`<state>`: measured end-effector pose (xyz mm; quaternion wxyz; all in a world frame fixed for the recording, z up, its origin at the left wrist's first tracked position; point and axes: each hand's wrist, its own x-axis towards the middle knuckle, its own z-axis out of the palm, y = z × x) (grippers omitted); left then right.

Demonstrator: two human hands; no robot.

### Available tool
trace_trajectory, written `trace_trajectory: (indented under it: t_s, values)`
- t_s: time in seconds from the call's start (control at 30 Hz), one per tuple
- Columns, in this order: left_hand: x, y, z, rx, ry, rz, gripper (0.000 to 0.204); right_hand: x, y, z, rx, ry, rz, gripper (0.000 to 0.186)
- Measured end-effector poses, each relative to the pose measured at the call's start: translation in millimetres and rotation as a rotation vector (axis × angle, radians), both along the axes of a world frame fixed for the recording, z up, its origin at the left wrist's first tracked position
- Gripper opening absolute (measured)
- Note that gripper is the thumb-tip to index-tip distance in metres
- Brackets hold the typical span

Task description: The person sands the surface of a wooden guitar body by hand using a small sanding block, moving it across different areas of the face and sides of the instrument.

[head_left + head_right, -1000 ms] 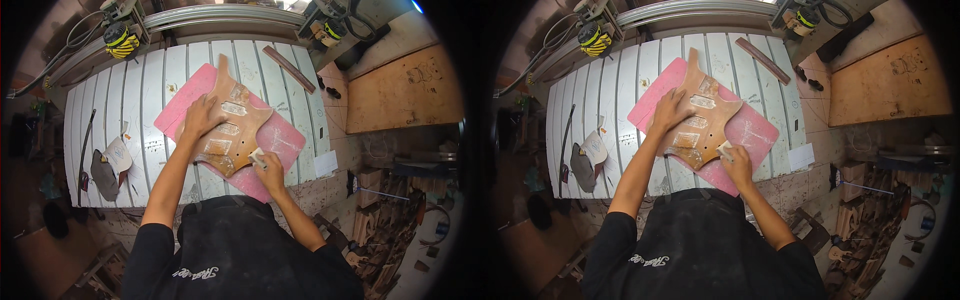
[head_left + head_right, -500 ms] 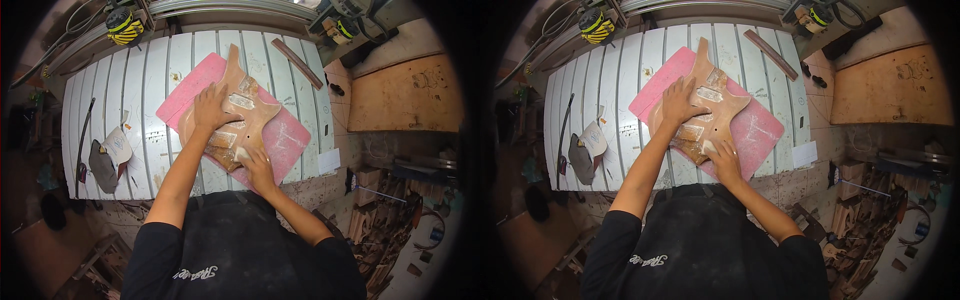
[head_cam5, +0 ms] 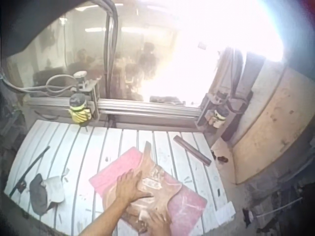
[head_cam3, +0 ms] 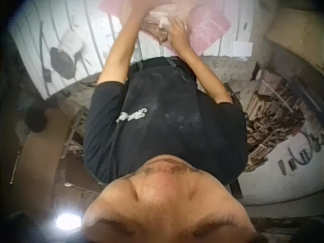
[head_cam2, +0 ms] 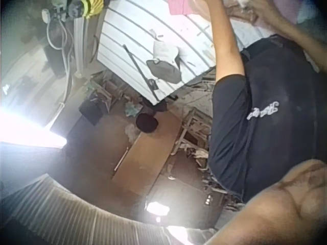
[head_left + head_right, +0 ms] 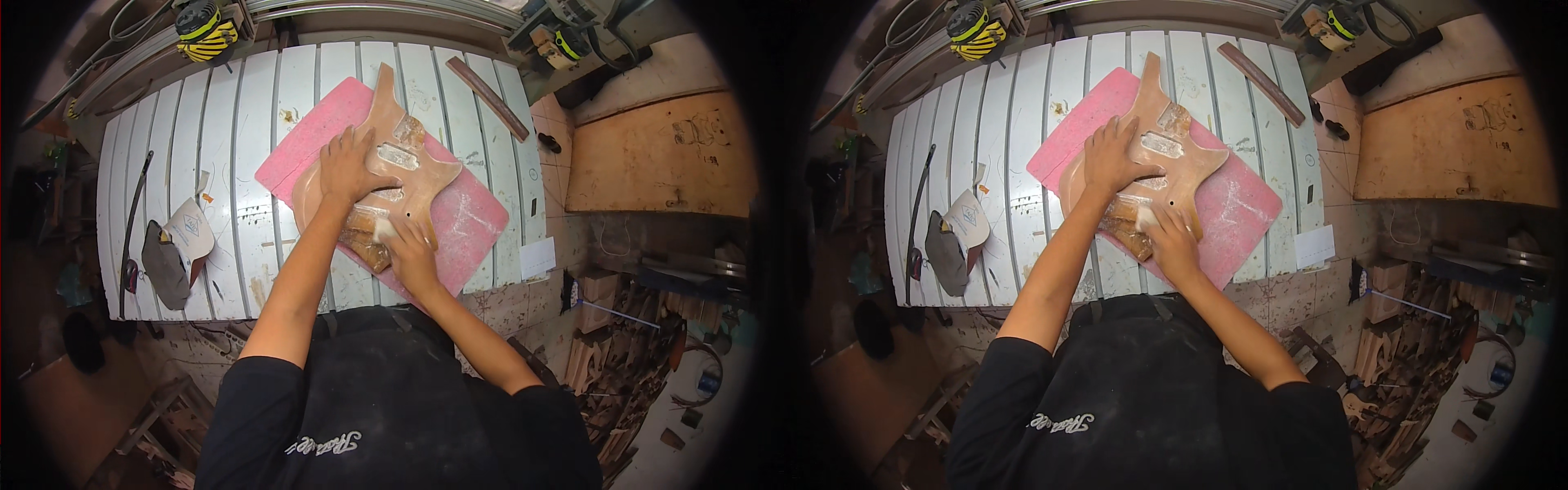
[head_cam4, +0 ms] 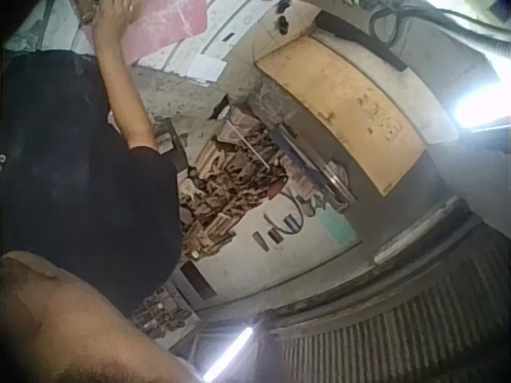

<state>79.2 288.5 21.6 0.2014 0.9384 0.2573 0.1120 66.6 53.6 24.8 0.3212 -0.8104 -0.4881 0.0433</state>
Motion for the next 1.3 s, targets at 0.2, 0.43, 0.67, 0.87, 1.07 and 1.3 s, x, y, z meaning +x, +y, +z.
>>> trace_trajectory:
  t_s: [0.2,0.43,0.67,0.87,1.07,1.3]
  values:
    - [-1.7,2.5,-3.4,-0.005,0.014,0.008,0.126,-8.5,-40.9,-2.8,-0.084,0.021,0.039,0.024]
    - [-5.2,0.4,-1.1,-0.008,0.003,0.023,0.125,-3.2,5.9,-0.5,-0.098,-0.069,0.018,0.023]
    - [-2.5,-1.1,-0.9,0.004,-0.001,0.032,0.125,-3.0,0.1,-2.0,-0.042,-0.035,0.026,0.024]
    - [-3.7,-2.3,0.7,0.022,-0.028,0.033,0.124,-3.8,-34.2,-2.7,-0.023,0.007,0.055,0.023]
    - [-2.7,0.4,-5.2,0.004,-0.032,0.031,0.125,-3.7,10.2,1.9,-0.029,0.013,-0.005,0.017]
    - [-1.7,-2.9,-0.3,0.053,-0.046,0.017,0.123,-8.0,-19.8,0.1,-0.034,0.023,-0.007,0.015]
